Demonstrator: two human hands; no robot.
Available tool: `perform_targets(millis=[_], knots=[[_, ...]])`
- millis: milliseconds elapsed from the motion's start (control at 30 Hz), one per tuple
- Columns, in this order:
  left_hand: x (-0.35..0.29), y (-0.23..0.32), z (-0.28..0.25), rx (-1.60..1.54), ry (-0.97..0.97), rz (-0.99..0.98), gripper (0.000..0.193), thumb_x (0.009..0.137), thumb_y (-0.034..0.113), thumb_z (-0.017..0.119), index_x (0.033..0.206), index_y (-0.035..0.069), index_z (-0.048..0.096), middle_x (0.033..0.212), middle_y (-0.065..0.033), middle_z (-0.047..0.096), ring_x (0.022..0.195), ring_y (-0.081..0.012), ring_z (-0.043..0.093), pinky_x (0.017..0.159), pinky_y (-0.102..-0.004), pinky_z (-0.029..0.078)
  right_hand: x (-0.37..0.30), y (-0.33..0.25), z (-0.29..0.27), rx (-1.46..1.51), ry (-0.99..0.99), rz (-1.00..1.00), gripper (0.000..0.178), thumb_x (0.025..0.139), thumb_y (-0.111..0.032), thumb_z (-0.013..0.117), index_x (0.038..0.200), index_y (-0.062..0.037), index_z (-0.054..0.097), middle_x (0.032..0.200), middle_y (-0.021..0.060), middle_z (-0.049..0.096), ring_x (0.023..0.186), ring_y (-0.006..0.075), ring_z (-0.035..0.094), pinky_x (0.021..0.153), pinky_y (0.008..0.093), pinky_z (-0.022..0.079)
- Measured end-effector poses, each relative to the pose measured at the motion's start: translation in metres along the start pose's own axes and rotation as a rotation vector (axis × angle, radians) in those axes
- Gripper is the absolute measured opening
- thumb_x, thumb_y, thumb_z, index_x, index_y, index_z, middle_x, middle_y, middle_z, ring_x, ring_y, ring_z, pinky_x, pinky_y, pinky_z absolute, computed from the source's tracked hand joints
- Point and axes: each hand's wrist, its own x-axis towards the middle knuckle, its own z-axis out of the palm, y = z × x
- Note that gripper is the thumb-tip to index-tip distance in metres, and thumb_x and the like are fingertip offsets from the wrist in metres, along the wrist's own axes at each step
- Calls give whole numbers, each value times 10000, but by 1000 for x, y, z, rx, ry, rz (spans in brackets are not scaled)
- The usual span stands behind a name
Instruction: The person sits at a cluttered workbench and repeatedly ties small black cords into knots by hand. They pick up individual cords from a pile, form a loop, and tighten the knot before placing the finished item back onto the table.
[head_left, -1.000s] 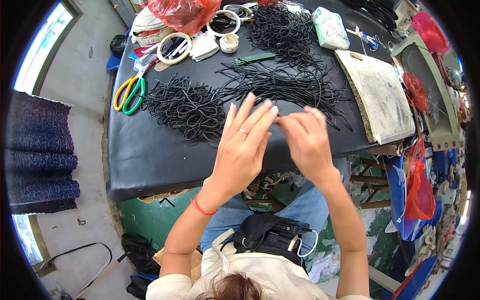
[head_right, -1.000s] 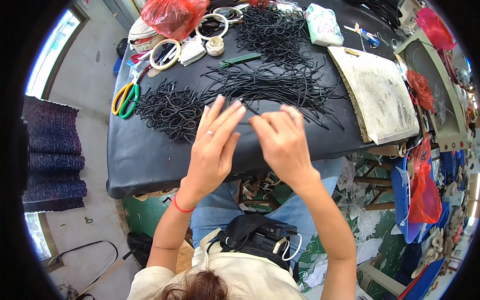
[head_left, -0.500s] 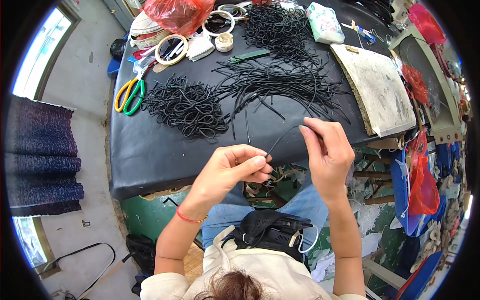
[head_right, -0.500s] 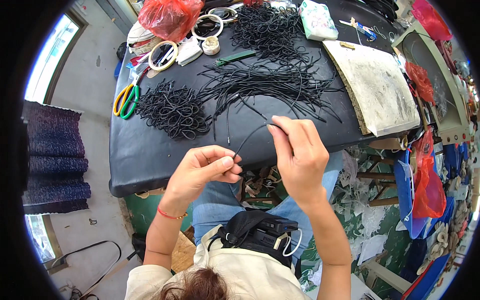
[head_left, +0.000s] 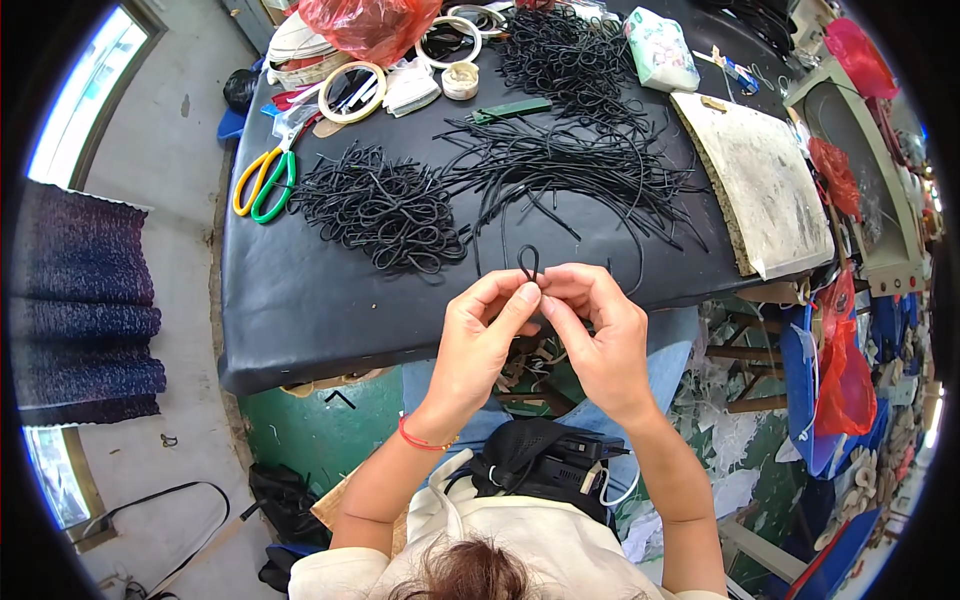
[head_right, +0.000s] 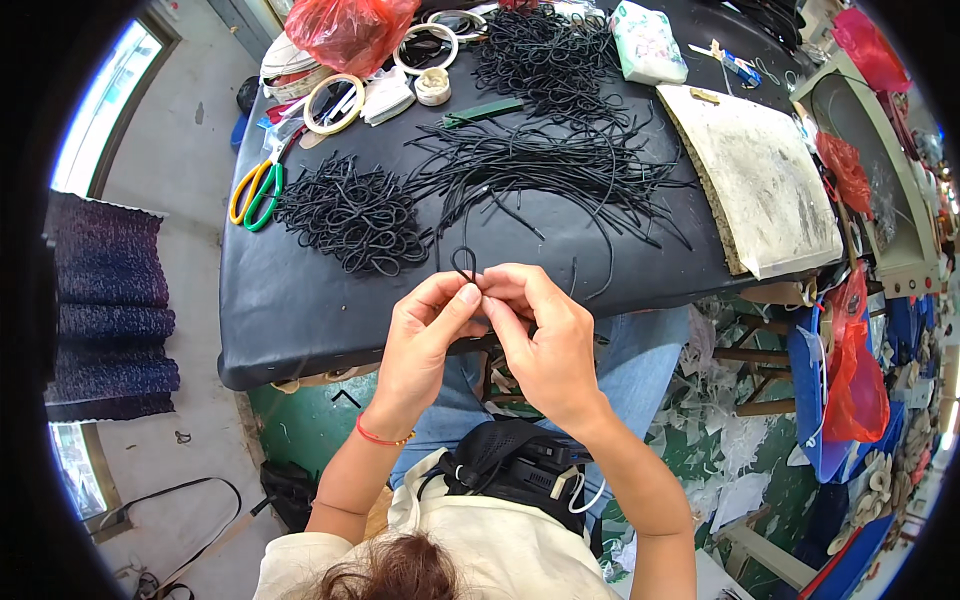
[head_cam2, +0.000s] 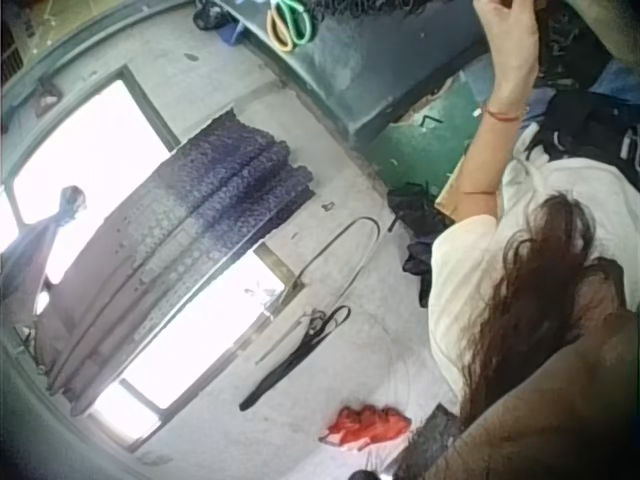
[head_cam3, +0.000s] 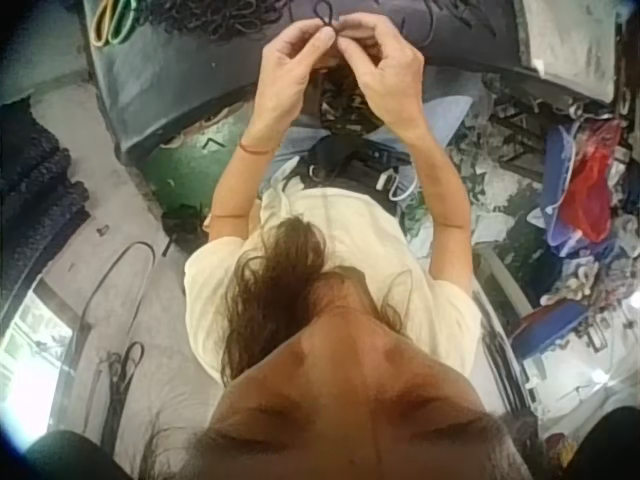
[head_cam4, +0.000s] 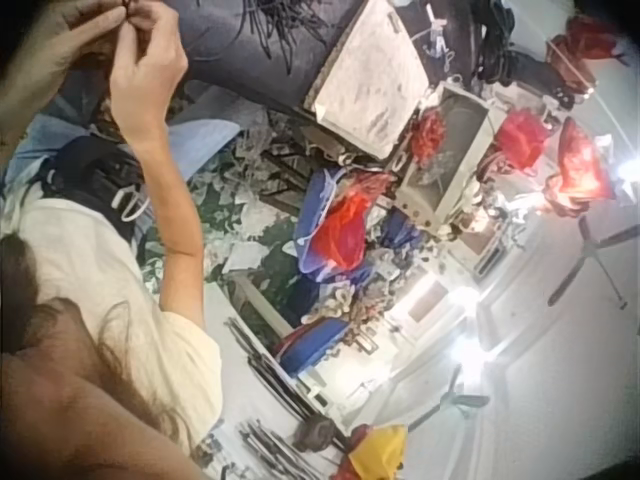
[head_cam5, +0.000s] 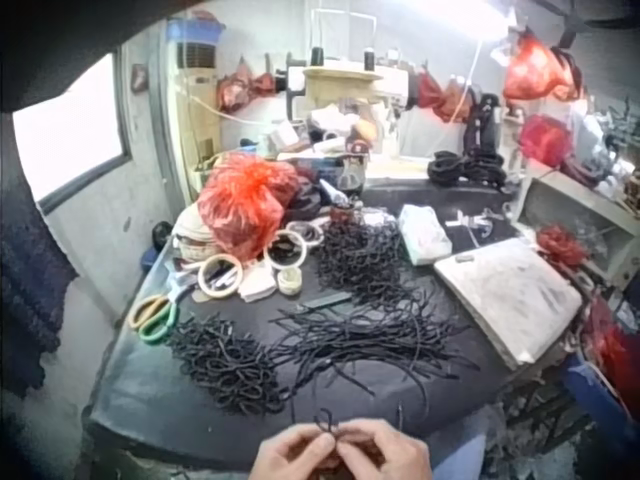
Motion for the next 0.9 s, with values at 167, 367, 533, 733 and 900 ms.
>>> perform_targets(millis=[167,367,533,733,900], knots=[[6,13,-12,-489,-101,-98,141,915,164,500,975,52,561,851,-6,572,822,-112,587,789,-280,502,-2,5,-23,-405,-17,-261,137,746,12,641,882,-2,625,784,99,612,653,206,609,578,277,479],[1,13,-13,-142,-130,-236,151,893,141,536,965,25,600,857,-44,616,784,-97,596,725,-262,525,6,5,-20,-552,-32,-535,185,702,23,652,880,-8,614,777,92,560,677,244,565,585,323,463],[0,9,-11,-15,-198,-170,139,886,126,550,941,9,602,837,-65,624,773,-114,602,713,-267,527,5,6,-22,-533,-87,-566,210,687,30,642,892,-5,611,771,90,559,687,240,560,600,332,462],[1,12,-11,569,-67,47,113,870,61,528,898,-26,594,818,-75,613,679,-129,599,617,-255,497,0,-13,-43,-732,-209,-459,171,708,8,605,878,-11,594,769,91,544,717,252,550,637,343,448],[-12,14,-13,567,-353,78,154,848,25,547,982,-25,603,787,-71,608,683,-130,611,649,-239,497,24,-8,-44,-646,-230,-471,60,765,-27,599,806,-18,556,767,92,528,725,258,519,636,354,421]])
